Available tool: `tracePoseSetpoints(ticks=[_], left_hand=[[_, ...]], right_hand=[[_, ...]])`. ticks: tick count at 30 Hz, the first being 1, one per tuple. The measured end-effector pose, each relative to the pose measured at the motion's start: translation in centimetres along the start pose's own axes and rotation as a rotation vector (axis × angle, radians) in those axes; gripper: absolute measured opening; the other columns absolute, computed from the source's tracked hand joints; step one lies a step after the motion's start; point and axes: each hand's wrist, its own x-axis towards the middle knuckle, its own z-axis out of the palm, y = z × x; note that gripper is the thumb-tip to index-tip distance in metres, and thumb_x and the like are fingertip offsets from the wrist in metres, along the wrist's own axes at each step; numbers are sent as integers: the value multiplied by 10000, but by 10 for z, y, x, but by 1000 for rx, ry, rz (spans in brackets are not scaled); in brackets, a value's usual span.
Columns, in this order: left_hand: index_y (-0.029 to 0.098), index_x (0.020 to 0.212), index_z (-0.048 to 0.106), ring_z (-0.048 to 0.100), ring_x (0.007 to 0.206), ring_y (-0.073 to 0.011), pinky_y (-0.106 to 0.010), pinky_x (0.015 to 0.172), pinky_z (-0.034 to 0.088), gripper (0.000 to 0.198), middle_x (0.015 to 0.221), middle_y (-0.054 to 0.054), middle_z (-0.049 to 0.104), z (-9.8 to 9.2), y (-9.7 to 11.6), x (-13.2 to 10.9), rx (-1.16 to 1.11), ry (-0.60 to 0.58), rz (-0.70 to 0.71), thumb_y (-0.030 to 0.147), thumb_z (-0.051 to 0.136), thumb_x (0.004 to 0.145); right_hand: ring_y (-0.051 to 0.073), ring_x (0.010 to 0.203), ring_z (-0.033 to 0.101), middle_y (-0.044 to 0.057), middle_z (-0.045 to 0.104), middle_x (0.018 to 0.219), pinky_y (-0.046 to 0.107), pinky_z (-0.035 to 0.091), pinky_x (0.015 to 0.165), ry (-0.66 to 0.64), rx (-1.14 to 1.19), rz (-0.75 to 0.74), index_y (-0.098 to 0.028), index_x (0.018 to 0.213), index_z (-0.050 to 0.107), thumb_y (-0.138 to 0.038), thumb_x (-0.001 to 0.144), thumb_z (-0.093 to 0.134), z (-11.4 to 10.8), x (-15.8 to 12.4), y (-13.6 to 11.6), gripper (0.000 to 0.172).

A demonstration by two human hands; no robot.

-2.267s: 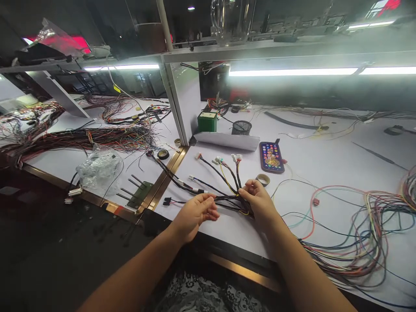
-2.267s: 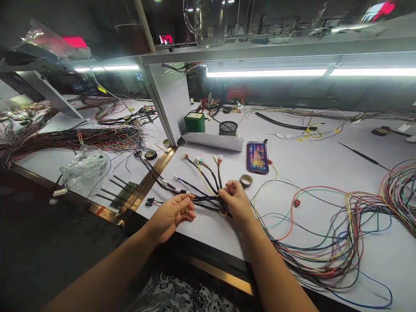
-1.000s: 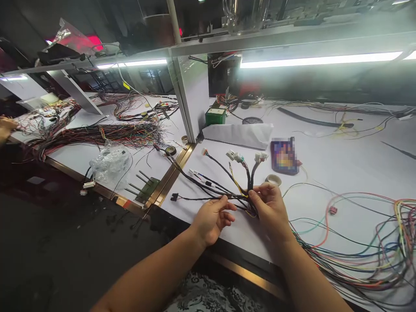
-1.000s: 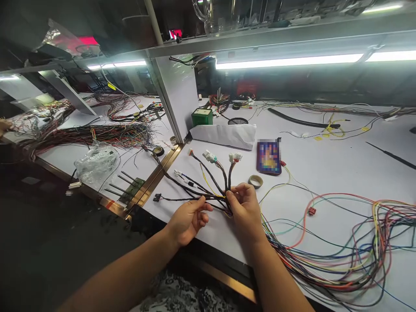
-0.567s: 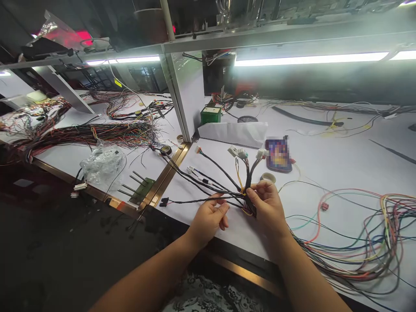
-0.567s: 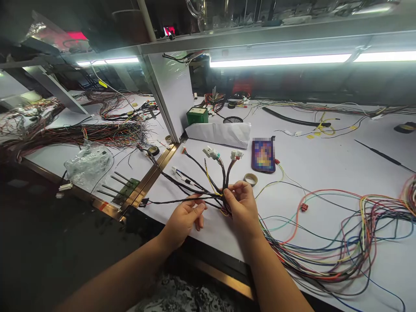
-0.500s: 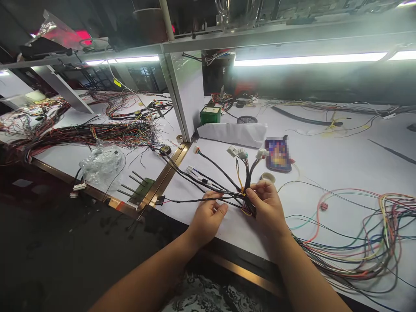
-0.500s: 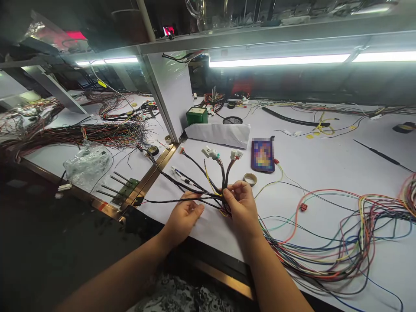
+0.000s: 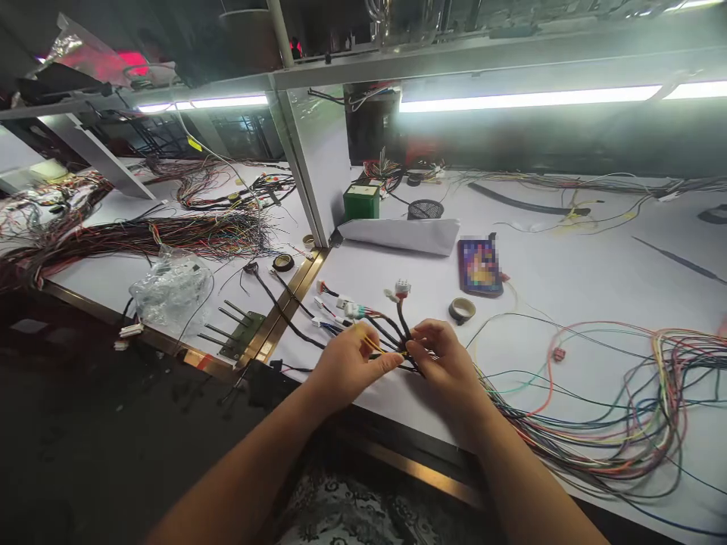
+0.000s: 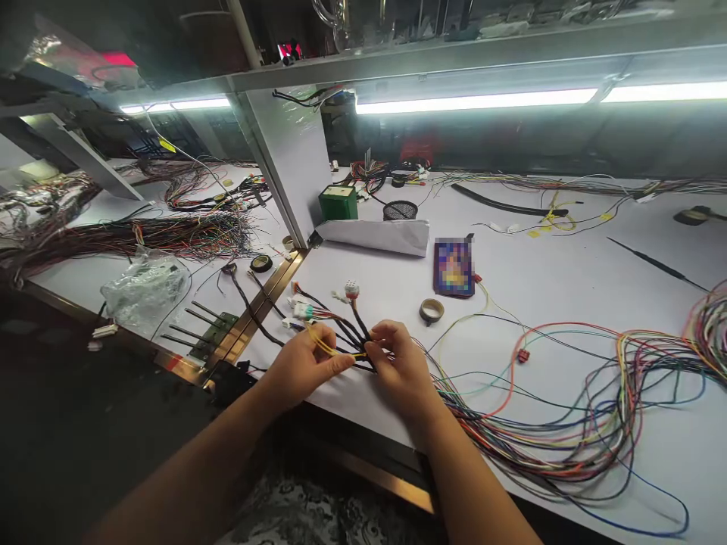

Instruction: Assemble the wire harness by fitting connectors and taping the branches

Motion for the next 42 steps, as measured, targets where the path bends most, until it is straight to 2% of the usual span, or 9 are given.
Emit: tracePoseSetpoints(ticks=[5, 10, 18, 23, 29, 32, 35, 38, 42], left_hand=[[176, 972, 636, 436, 536, -111, -236, 517, 320, 357, 616, 16, 499, 5, -13, 32, -302, -137, -55, 481, 588, 794], [145, 912, 599, 295, 361, -49, -198, 382, 157, 342, 500, 62, 394, 18, -31, 61, -584, -115, -402, 471, 538, 828], [170, 969, 566, 332, 345, -25, -160, 340, 130, 432, 563, 63, 436, 18, -33, 65, -610, -172, -421, 553, 600, 771], [165, 796, 511, 369, 380, -41, -164, 337, 181, 452, 585, 48, 464, 7, -31, 55, -514, -252, -324, 611, 575, 758], [141, 703, 534, 361, 382, -54, -171, 376, 232, 526, 496, 35, 461, -35, -31, 28, -162, -417, -358, 655, 471, 795], [134, 830, 582, 366, 399, -59, -172, 398, 270, 475, 502, 40, 469, -37, -26, 11, -221, -505, -360, 604, 514, 803], [178, 1095, 533, 412, 440, -63, -175, 420, 319, 468, 630, 33, 530, -22, -12, -10, -549, -495, -286, 496, 635, 768], [292, 1293, 405, 496, 521, -82, -196, 468, 381, 674, 804, 5, 568, -9, 4, -33, -827, -523, -191, 379, 734, 712], [175, 846, 645, 440, 450, -60, -197, 444, 311, 223, 635, 6, 495, -14, 13, -60, -872, -433, -167, 395, 637, 807]], right_hand=[[222, 898, 611, 23, 668, 994, 378, 451, 772, -215, -359, -92, -297, 1083, 510, -296, 881, 487, 5, 0, -3, 204], [241, 973, 601, 42, 669, 1057, 416, 432, 862, -106, -540, -152, -279, 1125, 536, -275, 886, 461, -4, 4, 0, 251], [371, 1071, 490, 193, 569, 1103, 532, 390, 854, 459, -987, 323, -152, 1051, 625, -465, 765, 565, -143, 71, 31, 428], [360, 879, 547, 119, 569, 640, 495, 375, 789, 347, -735, 535, -161, 463, 530, -267, 562, 702, -177, 95, 50, 226], [170, 787, 581, 49, 569, 701, 340, 435, 714, 561, -310, 251, -209, 630, 445, -371, 862, 348, -202, 73, 1, 299], [113, 624, 549, -5, 535, 688, 368, 475, 724, 663, 273, -119, -215, 697, 448, -344, 870, 428, -190, 44, -52, 217], [86, 468, 448, -60, 493, 549, 317, 480, 638, 546, 137, -312, -221, 762, 492, -232, 841, 565, -139, 5, -95, 108], [96, 587, 525, -24, 588, 690, 251, 426, 571, 25, -317, -211, -226, 839, 509, -170, 847, 564, -71, -34, -109, 79], [106, 573, 473, -28, 566, 646, 264, 378, 554, -280, -403, -440, -207, 876, 496, -175, 880, 478, -7, -67, -91, 36]])
